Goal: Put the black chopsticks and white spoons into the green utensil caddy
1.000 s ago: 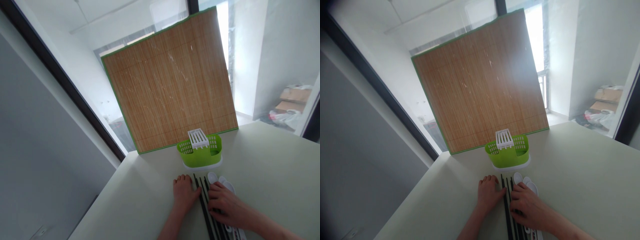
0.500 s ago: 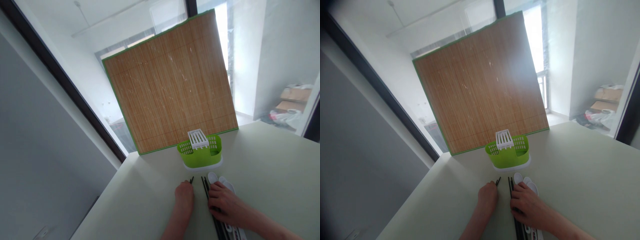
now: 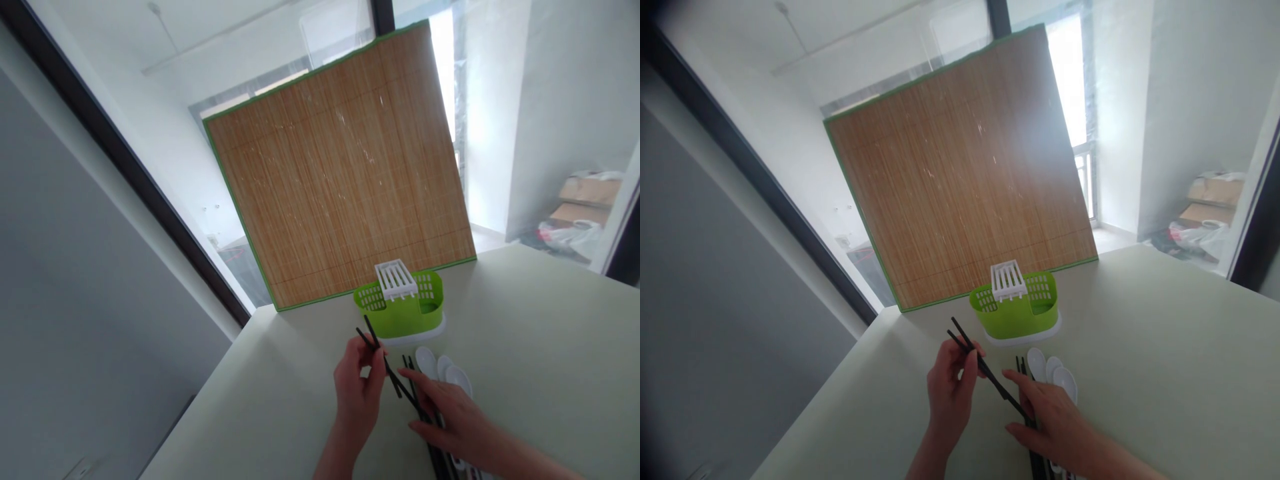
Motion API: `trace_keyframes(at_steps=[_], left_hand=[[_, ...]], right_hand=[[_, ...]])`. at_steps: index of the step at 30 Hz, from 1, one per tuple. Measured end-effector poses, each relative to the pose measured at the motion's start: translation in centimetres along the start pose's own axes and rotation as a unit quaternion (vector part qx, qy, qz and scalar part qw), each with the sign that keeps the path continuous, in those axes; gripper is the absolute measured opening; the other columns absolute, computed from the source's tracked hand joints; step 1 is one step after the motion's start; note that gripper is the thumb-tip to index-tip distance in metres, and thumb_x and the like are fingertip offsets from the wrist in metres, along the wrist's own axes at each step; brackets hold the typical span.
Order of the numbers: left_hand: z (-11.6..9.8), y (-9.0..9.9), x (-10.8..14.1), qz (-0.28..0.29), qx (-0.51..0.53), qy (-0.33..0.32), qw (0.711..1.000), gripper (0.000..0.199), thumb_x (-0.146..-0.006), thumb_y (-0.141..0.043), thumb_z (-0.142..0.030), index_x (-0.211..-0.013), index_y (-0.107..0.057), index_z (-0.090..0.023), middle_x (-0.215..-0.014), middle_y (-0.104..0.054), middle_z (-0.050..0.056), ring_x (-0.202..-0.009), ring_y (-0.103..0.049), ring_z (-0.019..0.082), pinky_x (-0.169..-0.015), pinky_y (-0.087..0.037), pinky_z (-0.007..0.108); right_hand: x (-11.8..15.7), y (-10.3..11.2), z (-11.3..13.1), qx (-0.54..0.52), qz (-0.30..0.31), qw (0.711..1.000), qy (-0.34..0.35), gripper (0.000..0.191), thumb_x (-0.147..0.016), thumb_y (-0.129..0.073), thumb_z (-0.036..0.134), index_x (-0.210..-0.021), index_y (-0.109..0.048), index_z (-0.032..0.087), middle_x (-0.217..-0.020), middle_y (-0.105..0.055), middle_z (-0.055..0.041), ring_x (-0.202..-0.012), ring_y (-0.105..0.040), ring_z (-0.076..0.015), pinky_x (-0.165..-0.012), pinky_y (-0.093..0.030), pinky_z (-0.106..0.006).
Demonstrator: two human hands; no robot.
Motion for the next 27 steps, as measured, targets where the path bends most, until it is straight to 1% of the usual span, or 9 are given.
trace_keyframes(at_steps=[3,5,7,9,14,17,20,24,27], left_hand=[[0.4,-0.8,1.1,-0.007,-0.011,-0.019,1.000,0.013,-0.088,-0.051,-0.021,-0.100,-0.054,-0.020,-0.082,-0.063,0.001,-0.069,-0.061,0.010,-0.065,-0.053,0.020],[0.4,-1.1,1.5,-0.006,-0.029,-0.041,0.999,0.021,-0.086,-0.052,-0.019,-0.107,-0.054,-0.021,-0.083,-0.064,0.000,-0.069,-0.061,0.009,-0.065,-0.053,0.019],[0.1,-1.2,1.7,0.001,-0.037,-0.061,0.997,0.026,-0.085,-0.054,-0.017,-0.110,-0.054,-0.023,-0.083,-0.064,-0.001,-0.067,-0.061,0.008,-0.064,-0.053,0.018],[-0.2,-1.1,1.7,0.011,-0.028,-0.072,0.997,0.023,-0.083,-0.057,-0.017,-0.106,-0.057,-0.022,-0.082,-0.064,-0.001,-0.067,-0.061,0.008,-0.063,-0.053,0.017],[-0.4,-1.0,1.5,0.017,-0.017,-0.083,0.996,0.010,-0.078,-0.064,-0.018,-0.087,-0.060,-0.019,-0.074,-0.061,-0.002,-0.063,-0.058,0.008,-0.059,-0.050,0.017],[0.2,-1.0,1.5,0.024,-0.005,-0.056,0.998,0.007,-0.077,-0.066,-0.019,-0.075,-0.059,-0.017,-0.071,-0.060,-0.002,-0.062,-0.056,0.009,-0.058,-0.048,0.018],[1.3,-1.0,1.4,0.053,0.025,0.008,0.998,0.007,-0.077,-0.065,-0.019,-0.072,-0.061,-0.016,-0.068,-0.058,-0.001,-0.060,-0.055,0.009,-0.056,-0.048,0.018],[2.6,-1.2,1.3,0.112,0.085,0.077,0.987,0.004,-0.078,-0.064,-0.020,-0.076,-0.065,-0.016,-0.069,-0.058,-0.001,-0.056,-0.054,0.008,-0.053,-0.047,0.018],[2.9,-1.1,1.2,0.119,0.116,0.096,0.981,0.008,-0.078,-0.064,-0.021,-0.084,-0.067,-0.017,-0.070,-0.059,-0.001,-0.054,-0.054,0.008,-0.051,-0.047,0.018]], right_hand=[[-0.3,-0.6,-0.1,-0.003,0.007,1.000,-0.001,0.051,-0.086,-0.053,0.029,-0.133,-0.037,0.020,-0.071,-0.058,0.0025,-0.063,-0.054,-0.0148,-0.059,-0.036,-0.025],[-0.6,-0.9,-0.1,-0.005,0.014,1.000,0.016,0.029,-0.087,-0.050,0.027,-0.116,-0.051,0.021,-0.074,-0.059,0.0012,-0.065,-0.055,-0.0141,-0.060,-0.037,-0.024],[-0.7,-1.0,-0.1,-0.005,0.011,0.999,0.034,0.013,-0.090,-0.046,0.027,-0.097,-0.055,0.021,-0.080,-0.060,-0.0011,-0.069,-0.055,-0.0139,-0.062,-0.038,-0.024],[-0.8,-1.0,0.1,0.000,0.009,0.999,0.047,0.015,-0.092,-0.042,0.028,-0.091,-0.055,0.021,-0.083,-0.060,-0.0028,-0.072,-0.056,-0.0146,-0.064,-0.040,-0.024],[-1.0,-0.9,0.9,0.035,0.005,0.997,0.069,0.021,-0.095,-0.037,0.029,-0.093,-0.056,0.021,-0.085,-0.060,-0.0051,-0.081,-0.057,-0.0179,-0.073,-0.043,-0.027],[-1.2,-1.1,1.1,0.058,0.006,0.996,0.068,0.021,-0.095,-0.038,0.029,-0.090,-0.056,0.021,-0.087,-0.060,-0.0057,-0.084,-0.056,-0.0188,-0.075,-0.043,-0.029],[-1.2,-1.7,0.7,0.078,0.006,0.996,0.053,0.019,-0.093,-0.041,0.027,-0.086,-0.057,0.020,-0.087,-0.061,-0.0059,-0.085,-0.054,-0.0199,-0.075,-0.042,-0.030],[-1.1,-2.4,0.2,0.110,0.014,0.993,0.034,0.015,-0.090,-0.045,0.023,-0.087,-0.059,0.019,-0.086,-0.061,-0.0054,-0.086,-0.053,-0.0222,-0.081,-0.038,-0.037],[-1.1,-2.5,0.1,0.118,0.016,0.993,0.029,0.015,-0.090,-0.045,0.024,-0.086,-0.059,0.020,-0.086,-0.062,-0.0049,-0.087,-0.052,-0.0223,-0.083,-0.035,-0.039]])
Point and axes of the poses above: each hand's wrist, its own x-axis away from the middle knuckle, its own y-axis out of the back of the hand, z = x × y, the point moved 1 cm from there along -x, towards the middle knuckle
